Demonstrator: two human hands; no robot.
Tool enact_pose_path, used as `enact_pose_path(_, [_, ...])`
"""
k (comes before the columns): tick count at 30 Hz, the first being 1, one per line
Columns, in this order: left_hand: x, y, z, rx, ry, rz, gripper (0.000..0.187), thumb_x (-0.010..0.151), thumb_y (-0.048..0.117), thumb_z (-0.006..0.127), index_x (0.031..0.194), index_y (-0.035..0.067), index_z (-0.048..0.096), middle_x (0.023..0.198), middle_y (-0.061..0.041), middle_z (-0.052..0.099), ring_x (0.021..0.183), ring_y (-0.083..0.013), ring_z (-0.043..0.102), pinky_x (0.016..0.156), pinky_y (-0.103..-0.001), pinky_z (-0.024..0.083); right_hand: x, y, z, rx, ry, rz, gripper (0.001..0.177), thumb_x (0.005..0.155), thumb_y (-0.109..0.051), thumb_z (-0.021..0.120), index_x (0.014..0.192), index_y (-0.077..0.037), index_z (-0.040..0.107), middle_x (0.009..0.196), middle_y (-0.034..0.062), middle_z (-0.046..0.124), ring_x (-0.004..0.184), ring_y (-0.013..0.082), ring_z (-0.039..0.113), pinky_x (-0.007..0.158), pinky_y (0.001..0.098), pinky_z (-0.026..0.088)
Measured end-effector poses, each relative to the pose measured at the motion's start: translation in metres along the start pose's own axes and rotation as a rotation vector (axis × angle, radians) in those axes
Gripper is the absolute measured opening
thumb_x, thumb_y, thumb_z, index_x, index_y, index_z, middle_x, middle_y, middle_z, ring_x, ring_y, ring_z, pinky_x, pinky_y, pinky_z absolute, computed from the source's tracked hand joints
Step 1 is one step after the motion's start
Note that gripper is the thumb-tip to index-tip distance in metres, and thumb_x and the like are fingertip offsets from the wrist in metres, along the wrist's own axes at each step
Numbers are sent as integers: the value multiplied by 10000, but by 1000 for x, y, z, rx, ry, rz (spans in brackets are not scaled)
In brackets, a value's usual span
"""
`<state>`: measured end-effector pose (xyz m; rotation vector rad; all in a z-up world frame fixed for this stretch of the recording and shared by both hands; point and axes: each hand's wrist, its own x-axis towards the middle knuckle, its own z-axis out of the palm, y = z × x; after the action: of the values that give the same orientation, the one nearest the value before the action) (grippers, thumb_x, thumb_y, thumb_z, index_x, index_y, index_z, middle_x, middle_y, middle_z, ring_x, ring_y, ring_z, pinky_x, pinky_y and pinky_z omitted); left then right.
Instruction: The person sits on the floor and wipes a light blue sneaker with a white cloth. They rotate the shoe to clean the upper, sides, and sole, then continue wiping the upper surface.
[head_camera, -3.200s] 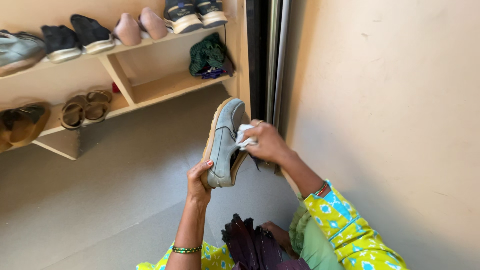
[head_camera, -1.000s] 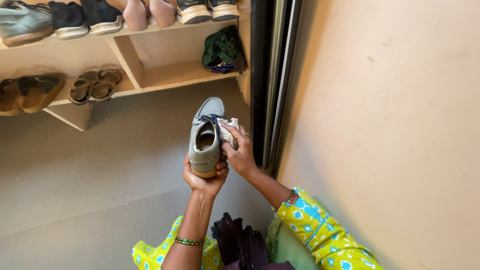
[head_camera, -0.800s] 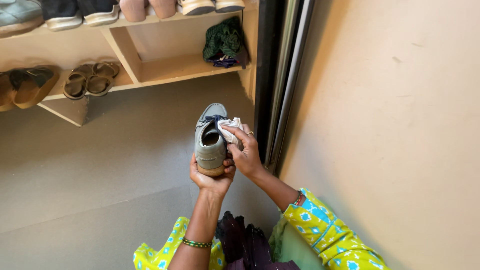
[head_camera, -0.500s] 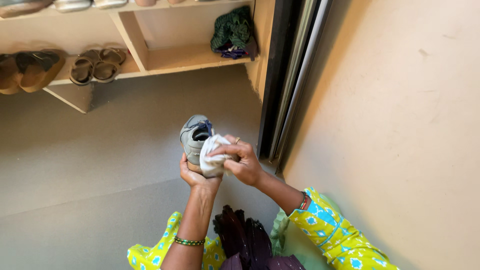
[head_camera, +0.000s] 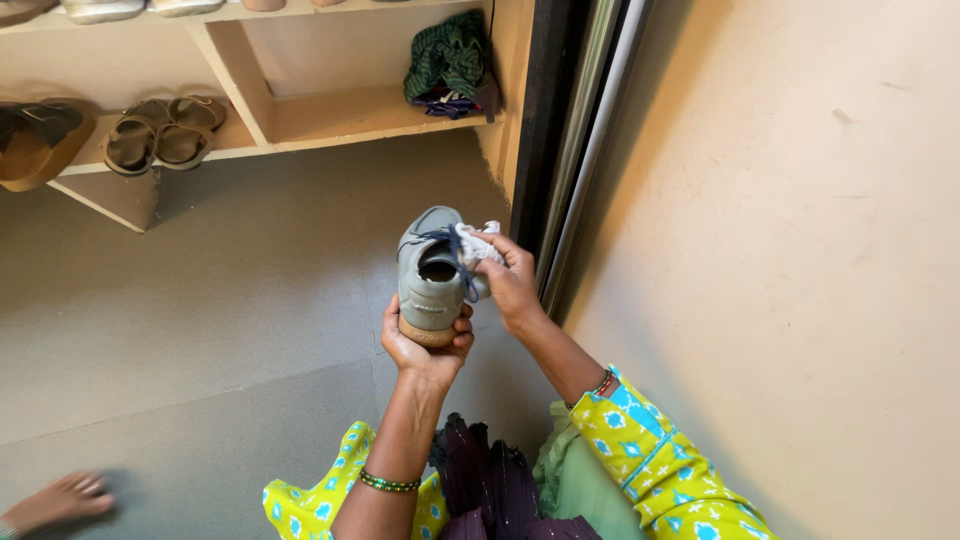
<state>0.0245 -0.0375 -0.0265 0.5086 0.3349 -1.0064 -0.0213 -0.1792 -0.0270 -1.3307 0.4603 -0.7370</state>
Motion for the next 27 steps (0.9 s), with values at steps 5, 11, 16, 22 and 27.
enact_pose_path(5, [22, 3, -1, -73, 74, 124, 614, 913, 616, 318, 1066, 137, 670, 838, -77, 661, 589, -209, 567, 457, -305, 395, -33, -12, 27, -282, -2, -158, 420, 788, 88, 543, 1141, -35, 734, 1086, 88, 635, 859, 142, 644, 726, 297, 574])
enact_pose_path(11, [37, 13, -6, -12, 87, 136, 584, 910, 645, 375, 1087, 173, 670, 879, -42, 674, 647, -211, 588, 477, -309, 394, -48, -27, 42, -171, 65, -53, 355, 849, 39, 576, 1168, -75, 684, 1086, 62, 539, 779, 127, 654, 592, 262, 625])
enact_pose_path(16, [44, 19, -6, -24, 88, 116, 594, 905, 634, 410, 1226, 188, 637, 1056, -41, 681, 860, -214, 625, 570, -304, 436, -51, -29, 43, -344, 39, -394, 358, 894, 53, 642, 1231, -62, 677, 1160, 97, 577, 948, 143, 657, 717, 252, 624])
enact_pose_path(22, [52, 11, -9, -12, 107, 147, 696, 914, 574, 462, 1440, 119, 501, 1285, -114, 641, 1203, -287, 614, 945, -433, 525, -46, -43, 37, -587, -44, -560, 383, 787, 34, 673, 1147, -89, 716, 1158, 166, 604, 1038, 298, 620, 884, 460, 549])
enact_pose_path(27, [61, 10, -14, 105, 92, 263, 634, 920, 481, 601, 1399, 71, 538, 1277, -145, 666, 1181, -299, 649, 988, -442, 546, -41, -55, 31, -1127, -289, -869, 387, 750, -16, 713, 1135, -54, 718, 1212, 259, 602, 1144, 434, 543, 1024, 578, 416])
